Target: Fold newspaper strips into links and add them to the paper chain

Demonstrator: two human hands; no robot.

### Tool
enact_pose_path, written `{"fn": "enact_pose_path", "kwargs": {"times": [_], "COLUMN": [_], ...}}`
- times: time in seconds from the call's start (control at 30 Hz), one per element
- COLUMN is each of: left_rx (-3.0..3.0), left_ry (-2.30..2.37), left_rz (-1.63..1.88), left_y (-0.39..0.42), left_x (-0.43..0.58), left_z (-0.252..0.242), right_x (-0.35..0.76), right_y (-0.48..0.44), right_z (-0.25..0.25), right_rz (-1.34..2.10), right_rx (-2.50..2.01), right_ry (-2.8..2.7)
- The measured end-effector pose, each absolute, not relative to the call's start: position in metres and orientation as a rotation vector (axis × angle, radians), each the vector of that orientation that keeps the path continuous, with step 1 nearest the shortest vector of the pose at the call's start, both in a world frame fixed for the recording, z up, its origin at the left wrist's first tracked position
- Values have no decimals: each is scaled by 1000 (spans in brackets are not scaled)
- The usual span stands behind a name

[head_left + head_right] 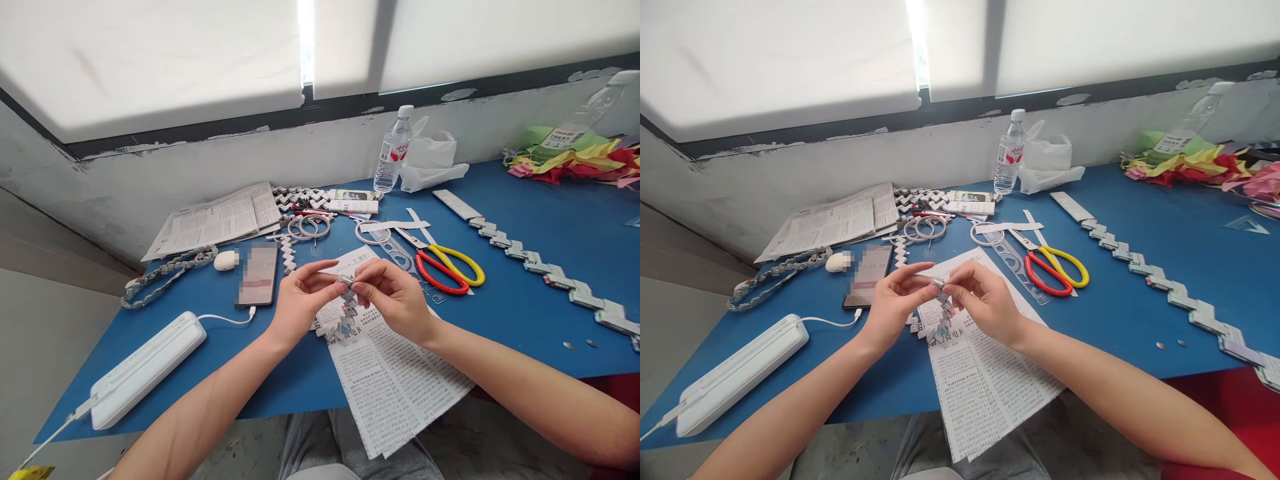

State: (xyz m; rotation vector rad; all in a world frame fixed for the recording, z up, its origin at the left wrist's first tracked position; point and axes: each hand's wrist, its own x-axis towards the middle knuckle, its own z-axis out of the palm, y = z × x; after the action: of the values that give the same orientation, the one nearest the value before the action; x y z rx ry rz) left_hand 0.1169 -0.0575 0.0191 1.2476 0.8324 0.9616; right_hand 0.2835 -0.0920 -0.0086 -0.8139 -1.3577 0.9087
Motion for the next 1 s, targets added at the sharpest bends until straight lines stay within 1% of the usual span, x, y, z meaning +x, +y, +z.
{"fn": "enact_pose_path", "kwargs": {"times": [0.13,0.3,0.43,0.53,0.73,1.0], "left_rx": [1248,1289,1311,1306,1265,1253], "left_ry": [817,866,894,904,877,872], "left_rz": [985,1075,1093,1096,1101,1061], "left_y": [-61,-64,-65,-65,-65,-65], "left_x": [117,117,118,119,121,119], "left_z": [19,19,20,20,20,20], "right_x": [285,289,290,289,281,278], "right_y": [-93,-92,-91,-91,-93,-93], "right_z": [-8,-1,0,-3,-8,-7], "right_rz": [857,880,807,774,873,816], "right_rx": [-814,-985,-1003,-978,-902,-921], "right_ry": [-1421,-1484,-1548,-1489,-1346,-1303]}}
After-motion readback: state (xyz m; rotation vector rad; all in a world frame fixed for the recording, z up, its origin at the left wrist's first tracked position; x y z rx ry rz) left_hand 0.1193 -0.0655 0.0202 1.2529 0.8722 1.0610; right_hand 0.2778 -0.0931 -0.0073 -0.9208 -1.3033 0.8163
